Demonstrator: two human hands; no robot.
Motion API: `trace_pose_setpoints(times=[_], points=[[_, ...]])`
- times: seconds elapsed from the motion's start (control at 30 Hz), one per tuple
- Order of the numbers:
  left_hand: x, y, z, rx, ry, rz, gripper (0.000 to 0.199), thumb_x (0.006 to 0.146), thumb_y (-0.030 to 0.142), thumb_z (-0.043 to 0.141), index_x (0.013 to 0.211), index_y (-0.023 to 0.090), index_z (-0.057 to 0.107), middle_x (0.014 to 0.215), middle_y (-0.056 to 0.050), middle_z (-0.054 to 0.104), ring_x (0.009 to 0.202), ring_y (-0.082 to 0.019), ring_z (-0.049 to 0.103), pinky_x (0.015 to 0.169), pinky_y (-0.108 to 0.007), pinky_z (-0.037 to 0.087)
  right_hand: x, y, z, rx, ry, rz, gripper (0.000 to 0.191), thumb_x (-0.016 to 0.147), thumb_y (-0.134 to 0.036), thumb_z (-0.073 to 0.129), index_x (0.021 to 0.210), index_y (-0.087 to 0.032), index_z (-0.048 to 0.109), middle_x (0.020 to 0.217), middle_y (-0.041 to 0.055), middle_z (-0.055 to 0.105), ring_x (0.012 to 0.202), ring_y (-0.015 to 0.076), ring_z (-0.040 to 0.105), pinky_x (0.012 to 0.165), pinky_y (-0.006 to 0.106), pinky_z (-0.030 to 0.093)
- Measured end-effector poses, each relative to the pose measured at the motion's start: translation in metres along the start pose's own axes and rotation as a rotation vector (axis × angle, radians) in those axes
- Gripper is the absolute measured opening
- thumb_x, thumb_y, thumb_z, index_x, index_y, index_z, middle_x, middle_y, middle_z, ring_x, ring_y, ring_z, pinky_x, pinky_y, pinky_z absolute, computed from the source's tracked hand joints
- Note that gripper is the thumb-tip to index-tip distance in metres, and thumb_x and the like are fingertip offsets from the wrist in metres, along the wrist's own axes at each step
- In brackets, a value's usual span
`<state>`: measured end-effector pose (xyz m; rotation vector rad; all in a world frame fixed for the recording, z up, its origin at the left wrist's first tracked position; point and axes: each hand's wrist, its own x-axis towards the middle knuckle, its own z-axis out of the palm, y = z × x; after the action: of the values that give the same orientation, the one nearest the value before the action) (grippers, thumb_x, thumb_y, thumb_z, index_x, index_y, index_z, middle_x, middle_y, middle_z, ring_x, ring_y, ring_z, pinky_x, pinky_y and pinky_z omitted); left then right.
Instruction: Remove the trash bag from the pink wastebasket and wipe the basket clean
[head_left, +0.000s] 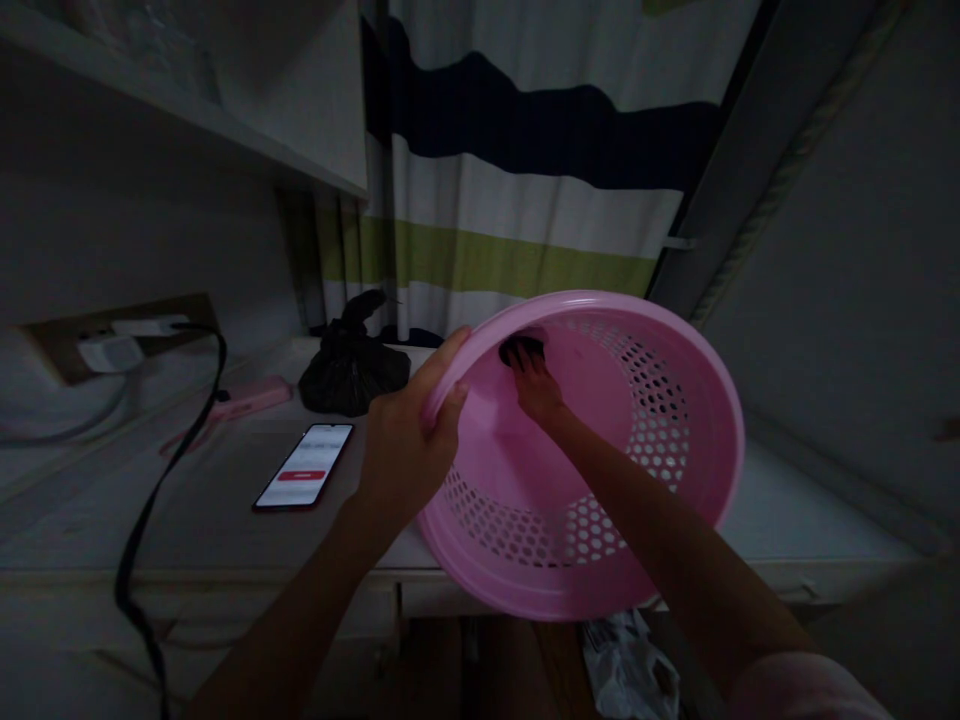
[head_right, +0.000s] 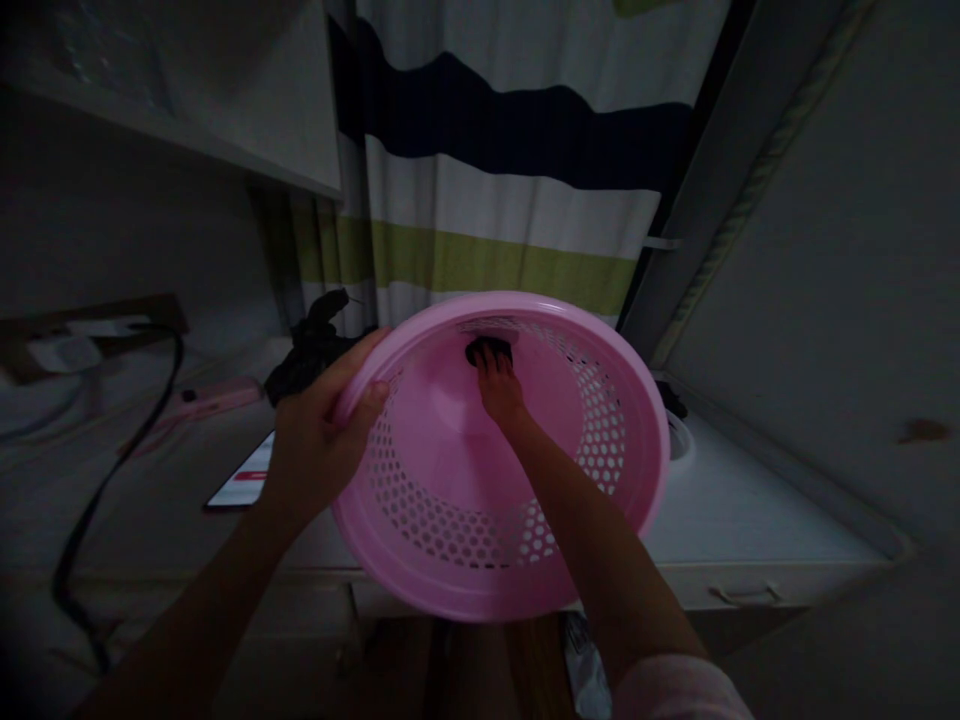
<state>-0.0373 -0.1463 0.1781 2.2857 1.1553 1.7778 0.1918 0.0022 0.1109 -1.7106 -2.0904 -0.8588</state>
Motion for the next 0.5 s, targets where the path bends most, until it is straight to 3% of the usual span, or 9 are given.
trace_pose_setpoints(times=[0.13,0.27,0.5], points=[[-0.003,-0.001,0.000,-0.011,0.009,-0.037,0.043,0.085,0.031,0.048,0.128,0.024,0.050,0.120,-0.001,0.063,0.093,-0.017,0.065,0.080,-0.026,0.052,0.008,-0.006,-0.001,0.021,-0.040,-0.049,0.062,0.076,0.000,0.040,0.138,-0.001,0.033,0.145,0.0213,0.028,0.131,0.0331,0.032,0.107,0.046,0.029],[-0.004,-0.002,0.001,-0.031,0.011,-0.024,0.044,0.085,0.030,0.049,0.128,0.023,0.050,0.122,-0.002,0.061,0.098,-0.017,0.063,0.083,-0.026,0.052,0.011,-0.028,0.001,0.050,-0.081,-0.158,0.065,0.073,-0.002,0.048,0.137,0.001,0.034,0.146,0.0226,0.025,0.136,0.0332,0.021,0.110,0.043,0.024],[0.000,-0.002,0.003,-0.031,0.002,-0.026,0.044,0.085,0.028,0.049,0.129,0.026,0.049,0.124,0.000,0.060,0.105,-0.017,0.061,0.090,-0.029,0.049,-0.015,-0.060,0.019,0.070,-0.074,-0.392,0.049,0.085,-0.012,0.040,0.132,0.002,0.041,0.142,0.0222,0.034,0.135,0.0302,0.024,0.109,0.044,0.025]])
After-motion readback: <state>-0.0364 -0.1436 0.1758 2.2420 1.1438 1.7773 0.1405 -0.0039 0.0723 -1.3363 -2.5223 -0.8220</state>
